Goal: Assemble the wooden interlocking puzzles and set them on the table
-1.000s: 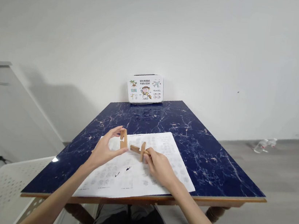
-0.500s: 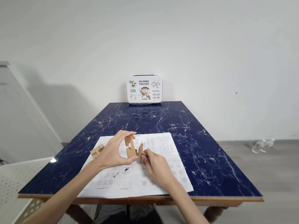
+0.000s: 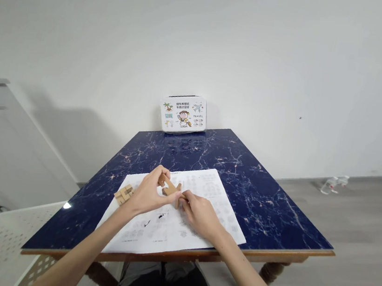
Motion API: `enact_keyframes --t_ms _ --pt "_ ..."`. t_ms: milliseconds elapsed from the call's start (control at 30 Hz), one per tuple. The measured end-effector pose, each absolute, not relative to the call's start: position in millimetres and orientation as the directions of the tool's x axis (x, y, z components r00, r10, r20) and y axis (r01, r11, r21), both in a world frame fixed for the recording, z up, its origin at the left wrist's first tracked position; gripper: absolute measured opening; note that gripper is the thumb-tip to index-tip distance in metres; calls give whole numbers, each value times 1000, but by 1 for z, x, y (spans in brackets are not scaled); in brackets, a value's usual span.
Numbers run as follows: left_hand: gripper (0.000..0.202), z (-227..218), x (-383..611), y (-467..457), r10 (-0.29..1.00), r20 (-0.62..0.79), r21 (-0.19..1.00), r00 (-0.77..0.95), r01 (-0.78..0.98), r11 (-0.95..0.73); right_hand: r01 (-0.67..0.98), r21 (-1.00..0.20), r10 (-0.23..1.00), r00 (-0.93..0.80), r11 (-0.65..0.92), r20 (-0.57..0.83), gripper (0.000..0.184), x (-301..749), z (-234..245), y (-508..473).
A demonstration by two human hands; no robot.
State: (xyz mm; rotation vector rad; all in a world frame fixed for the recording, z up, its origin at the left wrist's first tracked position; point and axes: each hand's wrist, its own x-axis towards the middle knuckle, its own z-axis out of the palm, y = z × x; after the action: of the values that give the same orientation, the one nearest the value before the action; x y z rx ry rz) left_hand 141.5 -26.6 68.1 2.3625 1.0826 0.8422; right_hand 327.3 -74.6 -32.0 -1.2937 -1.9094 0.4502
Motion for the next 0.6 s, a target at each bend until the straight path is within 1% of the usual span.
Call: enact_keyframes --t_ms 67,133,200,267,300,367,433,500,600 --pt "43 69 143 -27 835 314 625 453 564 -541 631 -656 902 -188 415 390 18 327 -32 -75" --pt "41 68 144 -26 874 282 699 397 538 -470 632 -656 903 -189 413 386 18 327 -32 -74" --pt "42 66 144 -27 904 235 825 357 419 -380 629 -658 902 -188 414 388 18 327 -32 -74" --pt "44 63 143 -27 929 154 942 337 233 -241 623 -662 901 -190 418 390 18 328 -32 -74" --pt "45 62 142 -28 937 112 976 330 139 -166 620 -662 900 -193 420 391 18 328 -32 -74" --pt "45 60 140 -29 944 59 998 325 -12 -58 615 -664 899 -201 425 389 18 328 -32 -74" --pt "43 60 137 -30 938 47 995 345 -94 -15 612 -668 900 -204 424 385 19 328 -32 -74" --pt "39 61 135 -32 920 56 994 387 -107 -15 608 -670 900 -202 425 387 19 328 -32 -74" --pt "35 63 134 -36 890 68 998 451 -45 -53 612 -664 897 -202 429 393 19 328 -31 -75"
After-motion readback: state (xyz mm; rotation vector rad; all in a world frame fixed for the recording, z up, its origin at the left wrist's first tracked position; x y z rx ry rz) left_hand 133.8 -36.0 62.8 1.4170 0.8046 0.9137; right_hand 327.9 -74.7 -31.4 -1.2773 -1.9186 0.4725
